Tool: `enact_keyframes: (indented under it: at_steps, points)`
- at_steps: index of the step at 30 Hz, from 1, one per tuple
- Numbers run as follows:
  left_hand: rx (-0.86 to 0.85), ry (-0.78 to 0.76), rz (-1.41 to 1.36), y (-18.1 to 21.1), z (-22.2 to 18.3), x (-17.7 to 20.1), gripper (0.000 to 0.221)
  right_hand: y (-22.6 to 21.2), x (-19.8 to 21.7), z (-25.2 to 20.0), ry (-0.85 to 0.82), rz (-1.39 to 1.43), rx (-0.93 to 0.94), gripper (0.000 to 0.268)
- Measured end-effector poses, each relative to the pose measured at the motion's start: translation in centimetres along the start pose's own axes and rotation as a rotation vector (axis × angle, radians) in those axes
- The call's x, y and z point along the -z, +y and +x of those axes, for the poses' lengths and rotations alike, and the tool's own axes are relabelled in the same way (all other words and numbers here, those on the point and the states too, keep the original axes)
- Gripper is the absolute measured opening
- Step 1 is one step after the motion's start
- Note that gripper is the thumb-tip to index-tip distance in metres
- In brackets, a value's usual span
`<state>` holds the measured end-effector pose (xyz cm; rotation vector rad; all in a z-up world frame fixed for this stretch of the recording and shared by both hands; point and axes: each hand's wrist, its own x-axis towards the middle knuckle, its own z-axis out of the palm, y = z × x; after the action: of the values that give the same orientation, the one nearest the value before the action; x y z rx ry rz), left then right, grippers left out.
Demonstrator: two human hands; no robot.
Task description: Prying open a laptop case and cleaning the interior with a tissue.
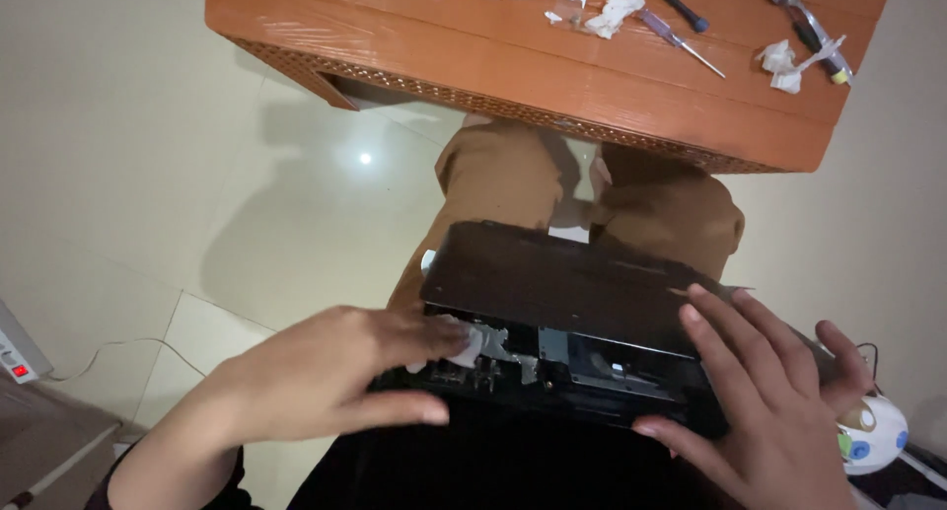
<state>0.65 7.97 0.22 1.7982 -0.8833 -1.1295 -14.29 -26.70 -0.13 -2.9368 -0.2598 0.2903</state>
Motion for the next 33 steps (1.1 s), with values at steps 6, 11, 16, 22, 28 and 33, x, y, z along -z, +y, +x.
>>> enact_keyframes:
  at_steps: [6, 11, 16, 22, 28, 33]
  points:
    - [0.078, 0.1, 0.175, -0.4, 0.9, -0.8, 0.062, -0.2, 0.4, 0.5, -0.002, -0.037, -0.027, 0.108]
    - [-0.116, 0.102, 0.205, 0.7, 1.4, -1.6, 0.065, -0.3, 0.9, 0.8, -0.003, -0.067, -0.036, 0.107]
    - [-0.05, 0.111, 0.106, 0.6, 1.8, -1.0, 0.052, -0.2, 0.9, 1.0, 0.004, -0.05, -0.024, 0.105]
    - [-0.11, 0.098, 0.233, -0.3, 1.9, -0.9, 0.057, -0.2, 0.7, 0.8, -0.019, -0.06, -0.031, 0.107]
    - [-0.185, 0.079, 0.135, -0.2, 1.9, -0.6, 0.055, -0.1, 1.0, 0.9, -0.006, -0.062, -0.018, 0.106]
    - [-0.117, 0.139, 0.185, -0.5, 1.3, -0.8, 0.048, -0.1, 0.8, 0.9, -0.011, -0.064, -0.011, 0.106]
